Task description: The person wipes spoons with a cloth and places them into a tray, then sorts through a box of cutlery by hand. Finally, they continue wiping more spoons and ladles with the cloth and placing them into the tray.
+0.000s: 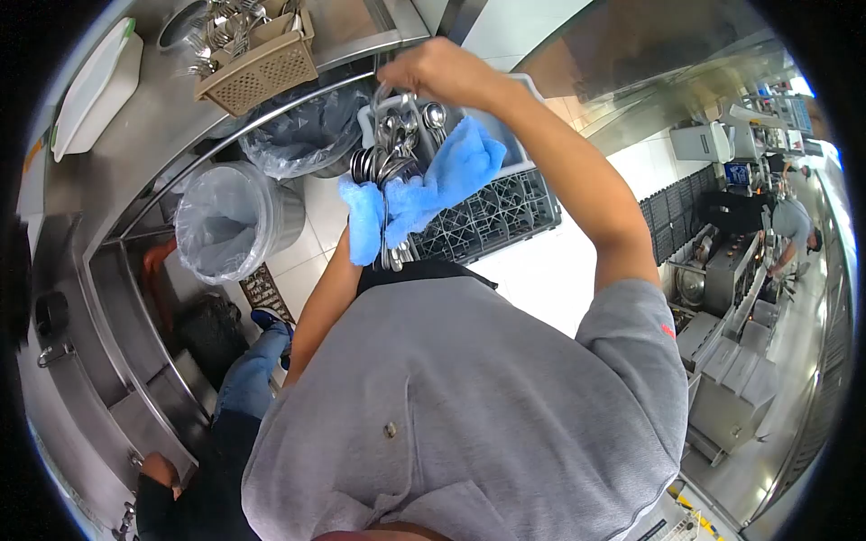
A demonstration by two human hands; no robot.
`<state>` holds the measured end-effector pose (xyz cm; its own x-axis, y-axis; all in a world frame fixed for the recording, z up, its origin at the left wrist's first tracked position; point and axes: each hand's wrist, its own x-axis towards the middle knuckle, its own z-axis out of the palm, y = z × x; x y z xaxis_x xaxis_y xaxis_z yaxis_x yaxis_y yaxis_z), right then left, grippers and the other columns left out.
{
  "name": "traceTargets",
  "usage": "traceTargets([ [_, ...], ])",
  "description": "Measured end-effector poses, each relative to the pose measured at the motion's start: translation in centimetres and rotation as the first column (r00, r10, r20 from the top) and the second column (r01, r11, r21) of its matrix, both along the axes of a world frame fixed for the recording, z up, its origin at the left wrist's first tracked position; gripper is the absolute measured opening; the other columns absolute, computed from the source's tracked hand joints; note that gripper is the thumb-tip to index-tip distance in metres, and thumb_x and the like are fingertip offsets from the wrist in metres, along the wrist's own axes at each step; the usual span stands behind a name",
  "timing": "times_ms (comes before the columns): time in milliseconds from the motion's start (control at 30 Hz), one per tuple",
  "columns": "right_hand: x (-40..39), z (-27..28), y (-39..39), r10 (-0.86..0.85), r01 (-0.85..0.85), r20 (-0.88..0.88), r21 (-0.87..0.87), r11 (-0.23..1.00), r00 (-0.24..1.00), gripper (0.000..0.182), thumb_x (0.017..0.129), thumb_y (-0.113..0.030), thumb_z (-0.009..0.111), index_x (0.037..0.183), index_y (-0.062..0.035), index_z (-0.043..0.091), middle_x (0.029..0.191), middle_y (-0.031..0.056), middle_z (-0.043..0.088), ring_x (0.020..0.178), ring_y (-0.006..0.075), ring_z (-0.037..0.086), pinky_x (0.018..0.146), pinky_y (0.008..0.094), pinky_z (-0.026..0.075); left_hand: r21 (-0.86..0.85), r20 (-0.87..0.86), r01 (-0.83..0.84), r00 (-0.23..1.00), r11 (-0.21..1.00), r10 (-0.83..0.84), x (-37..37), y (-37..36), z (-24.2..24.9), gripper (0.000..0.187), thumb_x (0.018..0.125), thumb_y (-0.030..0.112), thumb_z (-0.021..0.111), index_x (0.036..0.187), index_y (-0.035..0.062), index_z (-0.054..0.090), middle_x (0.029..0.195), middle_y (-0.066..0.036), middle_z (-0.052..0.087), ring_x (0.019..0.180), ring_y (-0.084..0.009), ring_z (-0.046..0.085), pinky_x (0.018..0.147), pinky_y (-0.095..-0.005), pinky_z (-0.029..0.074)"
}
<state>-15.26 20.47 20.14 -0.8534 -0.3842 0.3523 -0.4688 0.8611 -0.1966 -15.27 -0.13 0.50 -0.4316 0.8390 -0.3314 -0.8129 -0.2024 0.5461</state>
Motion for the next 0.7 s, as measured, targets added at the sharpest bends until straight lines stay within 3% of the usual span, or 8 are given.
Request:
traceTargets([
  [233, 2.6, -3.3, -3.7, 0.050, -0.068, 0.227, 0.071, 0.995, 0.973, 0.015, 0.072, -0.005, 0.054, 0.086, -0.0046, 0.058, 0.076, 0.0110, 0.062, 0.073, 0.0302, 0.062, 0.062, 0.0393, 0.050, -0.026, -0.075, -0.030, 0.997, 0.999, 0.028, 1.6, -2.4, 0.5, 0.038, 0.089, 0.022, 0.048, 0.121, 0.0020, 0.039, 0.109, -0.011, 0.051, 0.098, -0.0204, 0.052, 0.082, -0.0314, 0.045],
  [300, 3.2, -4.7, -5.0, 0.103, -0.167, 0.233, 0.274, 0.947, 0.967, 0.012, 0.074, -0.008, 0.053, 0.084, -0.0060, 0.058, 0.075, 0.0097, 0.061, 0.073, 0.0290, 0.062, 0.063, 0.0395, 0.051, -0.024, -0.089, -0.035, 0.995, 0.999, 0.032, 1.9, -2.7, 0.9, 0.040, 0.089, 0.022, 0.048, 0.122, 0.0021, 0.038, 0.109, -0.012, 0.051, 0.099, -0.0206, 0.051, 0.083, -0.0317, 0.044],
  [367, 3.7, -5.1, -5.1, 0.090, -0.164, 0.265, 0.271, 0.949, 0.960, 0.011, 0.075, -0.012, 0.053, 0.083, -0.0066, 0.058, 0.075, 0.0087, 0.062, 0.074, 0.0277, 0.063, 0.063, 0.0394, 0.051, -0.021, -0.106, -0.042, 0.994, 0.999, 0.039, 2.2, -2.8, 1.0, 0.041, 0.089, 0.022, 0.048, 0.123, 0.0021, 0.036, 0.110, -0.012, 0.050, 0.100, -0.0208, 0.051, 0.084, -0.0319, 0.044],
  [433, 3.7, -5.0, -4.2, 0.038, -0.150, 0.329, 0.322, 0.935, 0.944, 0.021, 0.072, -0.007, 0.057, 0.092, -0.0060, 0.059, 0.080, 0.0057, 0.060, 0.076, 0.0239, 0.062, 0.064, 0.0343, 0.052, -0.019, -0.134, -0.054, 0.990, 0.998, 0.051, 2.0, -2.0, 0.9, 0.042, 0.089, 0.022, 0.048, 0.124, 0.0022, 0.035, 0.111, -0.012, 0.049, 0.101, -0.0209, 0.050, 0.085, -0.0321, 0.043],
  [467, 3.7, -4.7, -3.3, 0.039, -0.150, 0.328, 0.320, 0.935, 0.944, 0.021, 0.072, -0.007, 0.057, 0.092, -0.0060, 0.059, 0.080, 0.0057, 0.060, 0.076, 0.0239, 0.062, 0.064, 0.0343, 0.052, -0.019, -0.149, -0.058, 0.987, 0.998, 0.055, 1.8, -1.8, 0.9, 0.043, 0.089, 0.022, 0.048, 0.125, 0.0022, 0.034, 0.112, -0.013, 0.049, 0.101, -0.0210, 0.050, 0.086, -0.0322, 0.043],
  [533, 3.5, -3.0, -0.3, 0.061, -0.064, 0.041, 0.081, 0.995, 0.997, 0.027, 0.066, 0.001, 0.060, 0.093, -0.0041, 0.062, 0.086, 0.0071, 0.062, 0.076, 0.0255, 0.062, 0.066, 0.0335, 0.052, -0.024, -0.175, -0.073, 0.982, 0.997, 0.067, 1.6, -1.4, 0.8, 0.045, 0.089, 0.022, 0.048, 0.126, 0.0023, 0.033, 0.112, -0.013, 0.048, 0.102, -0.0212, 0.049, 0.087, -0.0324, 0.042],
  [600, 3.6, -0.6, 1.9, 0.015, -0.006, 0.091, -0.100, 0.995, 0.996, 0.034, 0.061, 0.007, 0.062, 0.094, -0.0027, 0.064, 0.087, 0.0096, 0.062, 0.076, 0.0267, 0.061, 0.067, 0.0331, 0.051, -0.036, -0.195, -0.085, 0.978, 0.996, 0.076, 1.7, -1.7, 0.7, 0.046, 0.089, 0.022, 0.048, 0.127, 0.0023, 0.031, 0.113, -0.013, 0.047, 0.103, -0.0214, 0.048, 0.088, -0.0326, 0.041],
  [700, 4.0, 5.4, 1.4, -0.004, -0.006, 0.122, 0.085, 0.996, 0.993, 0.036, 0.059, 0.008, 0.062, 0.094, -0.0022, 0.063, 0.085, 0.0099, 0.060, 0.076, 0.0264, 0.059, 0.065, 0.0332, 0.050, -0.047, -0.226, -0.109, 0.969, 0.993, 0.096, 2.3, -2.7, 0.5, 0.048, 0.089, 0.022, 0.049, 0.128, 0.0024, 0.029, 0.115, -0.014, 0.046, 0.105, -0.0217, 0.048, 0.089, -0.0330, 0.040],
])
